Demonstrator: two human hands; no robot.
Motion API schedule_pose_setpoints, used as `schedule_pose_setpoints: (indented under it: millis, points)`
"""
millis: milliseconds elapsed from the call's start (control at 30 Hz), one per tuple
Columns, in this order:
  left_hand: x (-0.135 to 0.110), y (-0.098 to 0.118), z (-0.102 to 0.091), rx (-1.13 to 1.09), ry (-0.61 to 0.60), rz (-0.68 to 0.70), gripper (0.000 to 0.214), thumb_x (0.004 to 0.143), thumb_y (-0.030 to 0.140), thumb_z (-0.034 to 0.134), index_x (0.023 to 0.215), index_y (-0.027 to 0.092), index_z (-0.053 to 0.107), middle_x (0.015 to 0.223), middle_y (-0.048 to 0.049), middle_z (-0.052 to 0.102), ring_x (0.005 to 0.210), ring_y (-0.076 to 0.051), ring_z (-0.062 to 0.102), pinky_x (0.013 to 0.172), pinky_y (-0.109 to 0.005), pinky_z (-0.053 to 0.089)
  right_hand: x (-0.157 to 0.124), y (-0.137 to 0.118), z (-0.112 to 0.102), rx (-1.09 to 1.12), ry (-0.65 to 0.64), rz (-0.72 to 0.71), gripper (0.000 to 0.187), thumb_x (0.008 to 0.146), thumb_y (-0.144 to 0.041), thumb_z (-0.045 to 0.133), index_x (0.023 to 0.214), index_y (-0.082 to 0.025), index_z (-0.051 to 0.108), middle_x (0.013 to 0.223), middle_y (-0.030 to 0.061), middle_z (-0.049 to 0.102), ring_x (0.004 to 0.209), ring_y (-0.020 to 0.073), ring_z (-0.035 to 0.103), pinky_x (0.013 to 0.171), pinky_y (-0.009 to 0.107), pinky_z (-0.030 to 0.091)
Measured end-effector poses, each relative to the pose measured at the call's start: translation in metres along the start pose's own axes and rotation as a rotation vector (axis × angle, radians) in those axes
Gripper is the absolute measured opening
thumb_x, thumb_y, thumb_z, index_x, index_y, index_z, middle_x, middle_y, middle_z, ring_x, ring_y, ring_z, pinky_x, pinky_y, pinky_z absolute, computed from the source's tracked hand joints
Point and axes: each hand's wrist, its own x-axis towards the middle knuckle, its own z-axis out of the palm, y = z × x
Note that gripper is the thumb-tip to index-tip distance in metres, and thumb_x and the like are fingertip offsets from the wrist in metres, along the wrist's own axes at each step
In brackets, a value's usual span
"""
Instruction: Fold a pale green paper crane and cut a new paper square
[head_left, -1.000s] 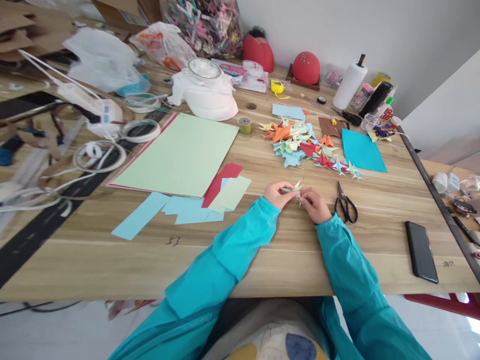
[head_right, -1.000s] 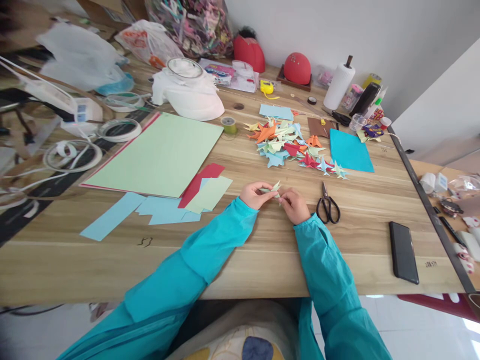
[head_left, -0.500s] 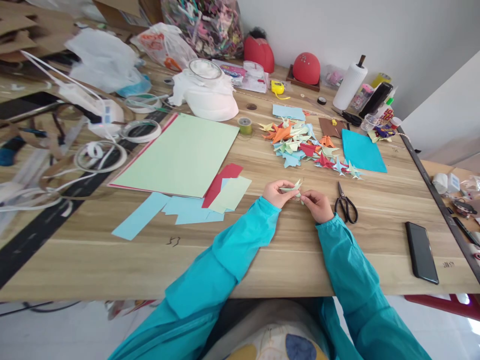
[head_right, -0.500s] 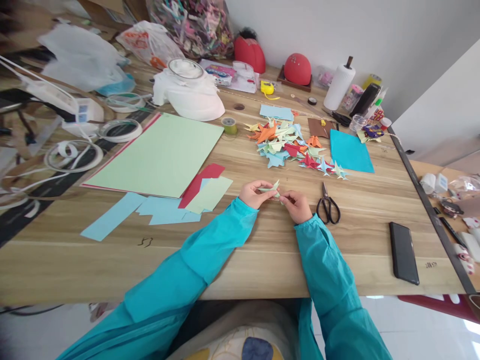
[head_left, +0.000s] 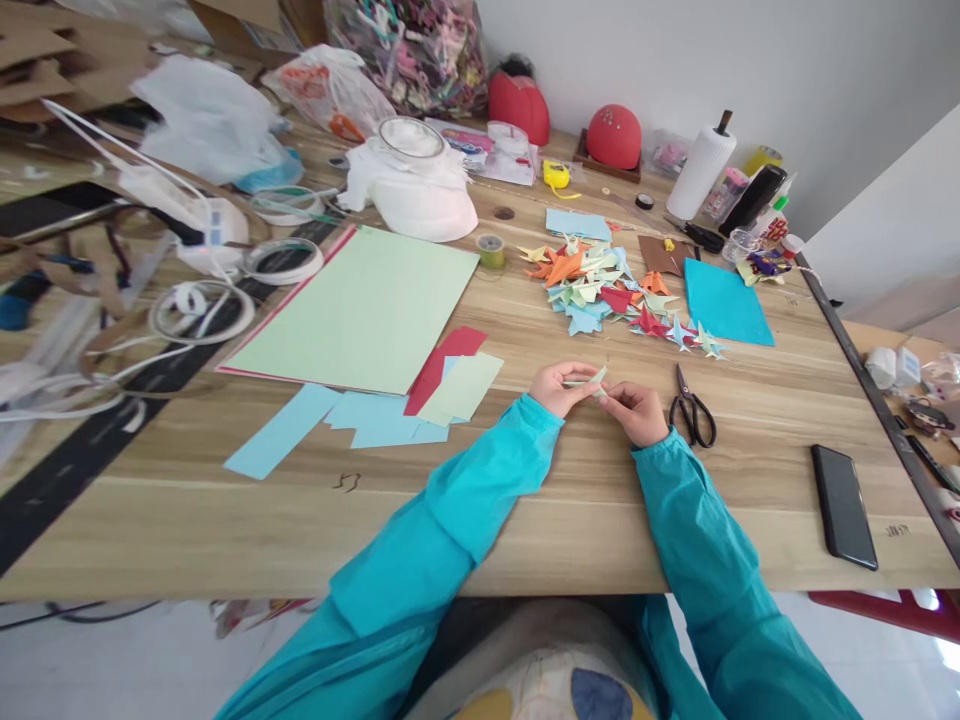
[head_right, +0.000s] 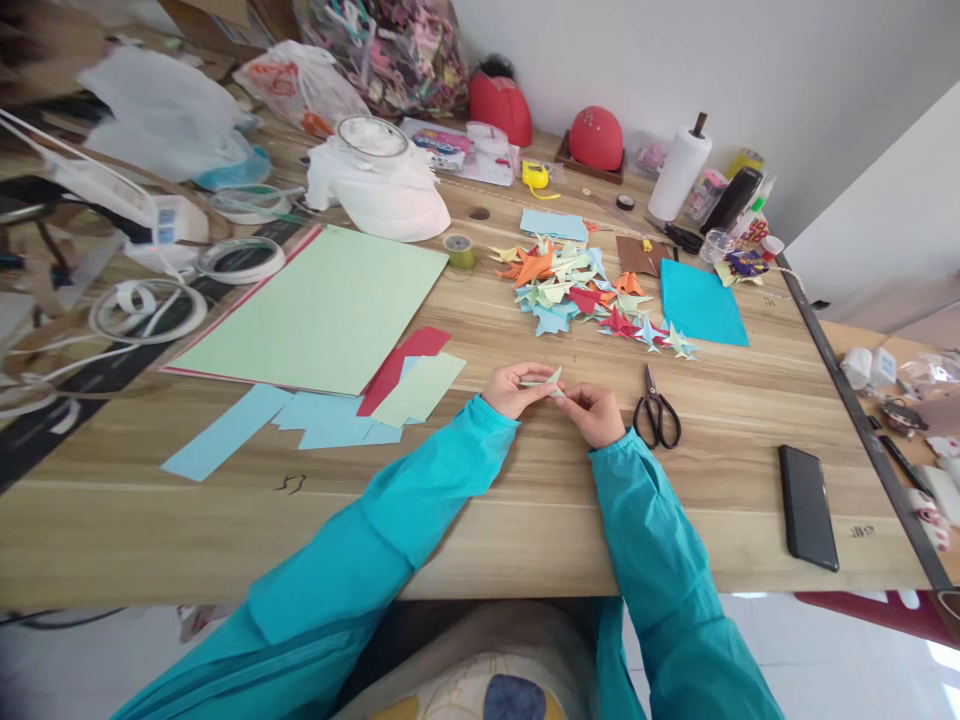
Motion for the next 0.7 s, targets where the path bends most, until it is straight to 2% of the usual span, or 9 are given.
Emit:
schedule_pose_setpoints:
  millis: [167, 267, 433, 567, 700]
  points:
    - [0.0015, -0.0040, 0.0011, 0.083, 0.057, -0.002, 0.037, 0.047, 0.035, 0.079, 0.073, 0.010, 0.067, 0.064, -0.0044, 0.067, 0.054, -0.014, 0.061, 0.057, -0.028, 0.053, -0.0010, -0.0001, 0.0001, -0.029, -0.005, 0.003, 0.032, 0.067, -0.045, 0.067, 0.056, -0.016, 0.057, 0.051, -0.0008, 0.057, 0.046, 0.0088, 0.044, 0.045, 0.023, 0.034]
    - [0.0008, -0.0029, 0.0013, 0.073, 0.035, 0.013, 0.032, 0.048, 0.035, 0.078, 0.066, 0.011, 0.067, 0.057, -0.0020, 0.064, 0.049, -0.012, 0.058, 0.051, -0.025, 0.051, -0.0013, 0.0014, 0.0010, 0.013, -0.006, 0.015, 0.029, 0.068, -0.043, 0.067, 0.061, -0.016, 0.058, 0.051, -0.0019, 0.055, 0.044, 0.0079, 0.043, 0.042, 0.022, 0.033]
    - [-0.0025, 0.0009, 0.0025, 0.074, -0.081, -0.022, 0.033, 0.048, 0.039, 0.077, 0.064, 0.012, 0.067, 0.057, -0.0020, 0.065, 0.049, -0.012, 0.057, 0.047, -0.024, 0.051, 0.0003, 0.0014, 0.0012, 0.158, 0.109, -0.072, 0.022, 0.067, -0.035, 0.071, 0.081, -0.019, 0.064, 0.069, 0.0006, 0.062, 0.059, 0.0115, 0.055, 0.055, 0.025, 0.045]
    - [-0.0050, 0.0008, 0.0035, 0.120, -0.152, -0.045, 0.033, 0.051, 0.039, 0.077, 0.067, 0.011, 0.069, 0.058, -0.0022, 0.065, 0.047, -0.010, 0.056, 0.045, -0.023, 0.050, 0.0017, -0.0014, -0.0001, 0.205, 0.119, -0.159, 0.011, 0.067, -0.030, 0.071, 0.071, -0.020, 0.067, 0.070, 0.0014, 0.062, 0.065, 0.0134, 0.056, 0.060, 0.027, 0.045]
    - [-0.0058, -0.0001, 0.0036, 0.127, -0.169, -0.039, 0.031, 0.053, 0.038, 0.076, 0.069, 0.012, 0.069, 0.061, -0.0026, 0.066, 0.049, -0.011, 0.057, 0.046, -0.022, 0.050, 0.0019, -0.0017, -0.0006, 0.237, 0.125, -0.170, 0.008, 0.066, -0.026, 0.072, 0.064, -0.021, 0.067, 0.064, 0.0002, 0.060, 0.062, 0.0126, 0.054, 0.059, 0.027, 0.043]
